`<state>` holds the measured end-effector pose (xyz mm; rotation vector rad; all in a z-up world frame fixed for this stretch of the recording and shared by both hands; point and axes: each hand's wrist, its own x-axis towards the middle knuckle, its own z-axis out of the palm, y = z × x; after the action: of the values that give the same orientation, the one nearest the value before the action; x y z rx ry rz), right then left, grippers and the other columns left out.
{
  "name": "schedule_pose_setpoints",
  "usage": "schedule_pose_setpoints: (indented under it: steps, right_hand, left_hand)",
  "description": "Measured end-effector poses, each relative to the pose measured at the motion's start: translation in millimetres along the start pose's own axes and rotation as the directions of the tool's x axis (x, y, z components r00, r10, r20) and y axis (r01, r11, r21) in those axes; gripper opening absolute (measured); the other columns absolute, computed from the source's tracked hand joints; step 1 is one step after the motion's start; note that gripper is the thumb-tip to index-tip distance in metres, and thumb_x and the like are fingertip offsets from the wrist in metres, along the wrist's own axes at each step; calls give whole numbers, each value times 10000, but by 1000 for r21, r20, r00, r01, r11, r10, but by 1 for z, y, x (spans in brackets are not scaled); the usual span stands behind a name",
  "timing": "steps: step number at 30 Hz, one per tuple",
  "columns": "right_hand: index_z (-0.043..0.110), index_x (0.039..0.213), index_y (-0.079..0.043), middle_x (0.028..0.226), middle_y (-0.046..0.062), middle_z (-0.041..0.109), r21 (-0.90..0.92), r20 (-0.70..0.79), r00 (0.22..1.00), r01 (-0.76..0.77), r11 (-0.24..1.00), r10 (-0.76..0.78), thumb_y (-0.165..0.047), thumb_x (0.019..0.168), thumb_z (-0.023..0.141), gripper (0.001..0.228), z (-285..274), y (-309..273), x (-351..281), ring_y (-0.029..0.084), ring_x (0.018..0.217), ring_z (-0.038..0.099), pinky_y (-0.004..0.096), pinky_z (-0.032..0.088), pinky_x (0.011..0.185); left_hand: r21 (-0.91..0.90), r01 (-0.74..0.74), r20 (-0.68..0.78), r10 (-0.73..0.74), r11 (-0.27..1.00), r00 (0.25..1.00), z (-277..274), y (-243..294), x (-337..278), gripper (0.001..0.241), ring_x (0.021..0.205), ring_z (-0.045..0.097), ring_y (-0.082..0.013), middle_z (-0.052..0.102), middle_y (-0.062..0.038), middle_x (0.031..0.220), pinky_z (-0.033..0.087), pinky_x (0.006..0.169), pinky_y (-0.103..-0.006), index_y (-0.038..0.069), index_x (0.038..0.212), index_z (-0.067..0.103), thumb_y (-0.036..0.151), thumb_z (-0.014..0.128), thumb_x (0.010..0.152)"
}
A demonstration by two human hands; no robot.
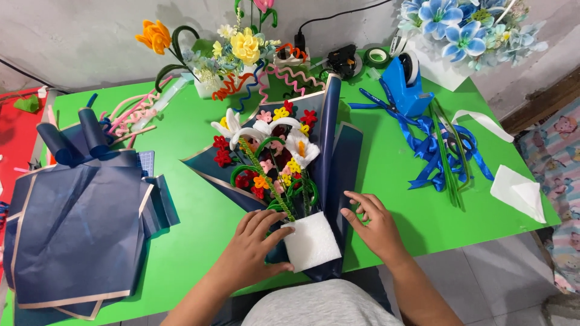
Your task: Wrapping a bouquet of artificial flowers with blue decorative paper and securing the base.
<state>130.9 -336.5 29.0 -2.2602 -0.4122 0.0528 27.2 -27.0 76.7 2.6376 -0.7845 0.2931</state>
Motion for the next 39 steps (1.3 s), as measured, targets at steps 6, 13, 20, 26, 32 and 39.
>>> schedule_pose_setpoints:
  steps: [6,13,20,26,32,39]
  right_hand:
    - [508,1514,-237,1236,58,665,48,46,957,-290,956,288,-482,876,672,703,-7,13,10,171,926,719,381,594,805]
    - [278,1635,-228,966,186,765,323,242,807,-590,740,538,-316,861,716,895,-23,-23,33,279,702,761,371,643,683]
    - [120,1667,-282,769,124,761,140,290,813,-558,818,505,-390,794,792,1107,-13,-29,43,226,552,713,341,593,635]
    - [51,1663,-362,1136,211,721,367,269,853,-519,772,446,-252,680,873,1286,4,-13,43,239,877,744,362,595,805]
    - [99,1664,-286,1262,268,668,714,264,867,-470,519,422,-27,771,766,1144,14,1,42,289,1103,679,415,526,1014]
    - [72,1676,-302,1334,287,626,754,321,821,-524,397,473,-31,852,682,1061,19,13,40,290,1234,600,374,455,1014]
  left_hand:
    - [438,-299,171,248,848,954,26,-13,16,1665,1557,174,-331,182,-125,1703,98,1266,-558,302,1662,210,1155,868,393]
    - [435,-313,74,313,844,947,58,-5,31,1646,1589,34,-353,47,-175,1711,-10,1301,-558,256,1674,54,1155,608,412]
    - [261,-301,193,256,917,947,56,0,40,1308,1486,239,-412,235,-259,1629,125,1244,-543,240,1663,182,862,707,639]
    - [4,-230,191,225,973,955,36,3,50,1088,1372,386,-458,364,-304,1545,266,1144,-577,237,1594,359,597,804,669]
    - [-16,-223,122,223,975,967,29,2,57,1077,1322,439,-450,379,-280,1545,308,1107,-572,226,1564,405,580,834,642]
    - [-40,-184,189,188,982,964,23,-3,67,1067,1363,385,-460,329,-270,1578,271,1123,-577,265,1587,385,627,841,694]
